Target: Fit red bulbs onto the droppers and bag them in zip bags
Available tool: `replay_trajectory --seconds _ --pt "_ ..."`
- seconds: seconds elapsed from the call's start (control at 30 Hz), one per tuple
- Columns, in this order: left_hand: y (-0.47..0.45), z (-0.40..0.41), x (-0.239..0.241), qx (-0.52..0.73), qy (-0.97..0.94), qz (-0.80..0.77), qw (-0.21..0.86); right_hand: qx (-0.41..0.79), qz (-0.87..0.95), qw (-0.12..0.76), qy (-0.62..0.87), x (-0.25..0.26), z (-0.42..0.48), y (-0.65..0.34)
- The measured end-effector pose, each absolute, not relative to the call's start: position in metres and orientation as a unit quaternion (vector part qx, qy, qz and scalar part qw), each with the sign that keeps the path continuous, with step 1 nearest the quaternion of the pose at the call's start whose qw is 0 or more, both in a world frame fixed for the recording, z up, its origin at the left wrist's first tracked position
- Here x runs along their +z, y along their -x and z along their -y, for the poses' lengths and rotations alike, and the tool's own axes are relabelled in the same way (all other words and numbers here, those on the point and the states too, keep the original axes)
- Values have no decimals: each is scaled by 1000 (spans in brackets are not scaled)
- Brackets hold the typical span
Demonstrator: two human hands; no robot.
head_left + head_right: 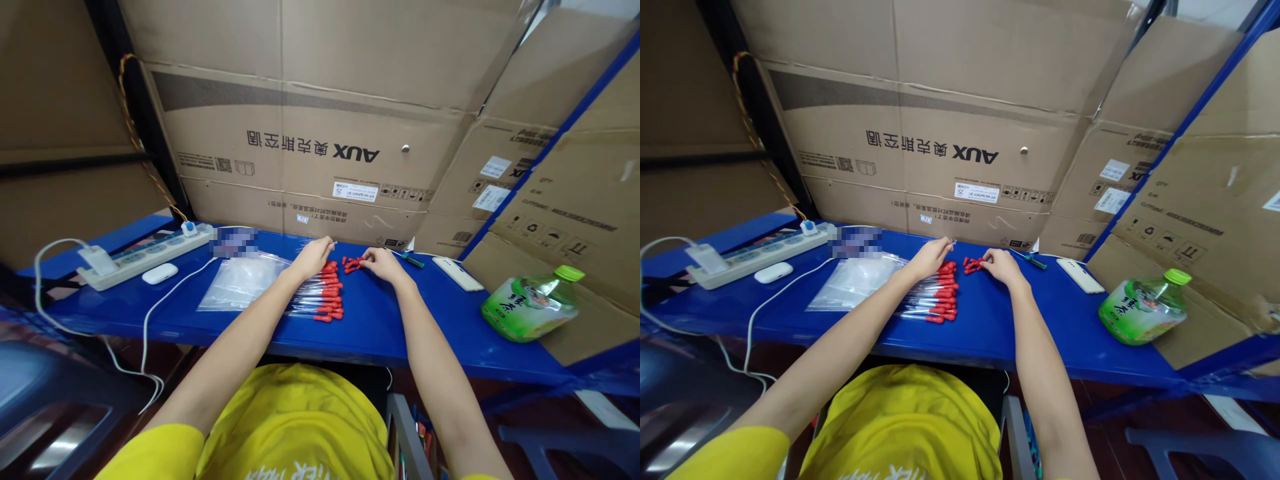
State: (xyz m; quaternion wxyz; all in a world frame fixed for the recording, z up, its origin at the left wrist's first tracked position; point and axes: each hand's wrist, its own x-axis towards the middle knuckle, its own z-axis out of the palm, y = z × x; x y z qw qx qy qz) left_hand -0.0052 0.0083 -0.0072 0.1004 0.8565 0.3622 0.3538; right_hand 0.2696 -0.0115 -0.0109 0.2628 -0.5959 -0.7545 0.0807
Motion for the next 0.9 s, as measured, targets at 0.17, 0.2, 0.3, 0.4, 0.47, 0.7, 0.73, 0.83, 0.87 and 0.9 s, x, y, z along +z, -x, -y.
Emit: replay_trajectory --seconds 0.17,0.2,0.3,0.4,0.47,0.7,0.73,0.83,0.87,0.9 --pt "3 -6 -5 376 -851 -352 105 30 750 323 577 0 18 -267" --pt "3 -6 -5 378 -851 -350 106 19 748 334 573 1 19 -266" --pt "3 -6 -6 369 -854 -350 110 11 753 345 560 5 21 -263" --pt "3 -6 -7 352 -860 -354 110 28 769 329 547 6 23 -260" --pt "3 -6 -7 346 -861 -357 106 35 779 318 539 6 24 -259" --pt "2 -3 -4 344 -858 -370 96 39 777 326 537 3 23 -256" --pt "2 -2 -3 345 -858 -368 98 41 776 333 534 3 23 -255" --pt "2 0 -3 350 -860 -356 105 53 771 373 514 4 24 -250" --pt "3 0 -3 350 -859 -357 106 57 769 390 503 5 25 -247" --pt "3 0 -2 350 -857 -362 107 60 767 409 491 7 26 -244"
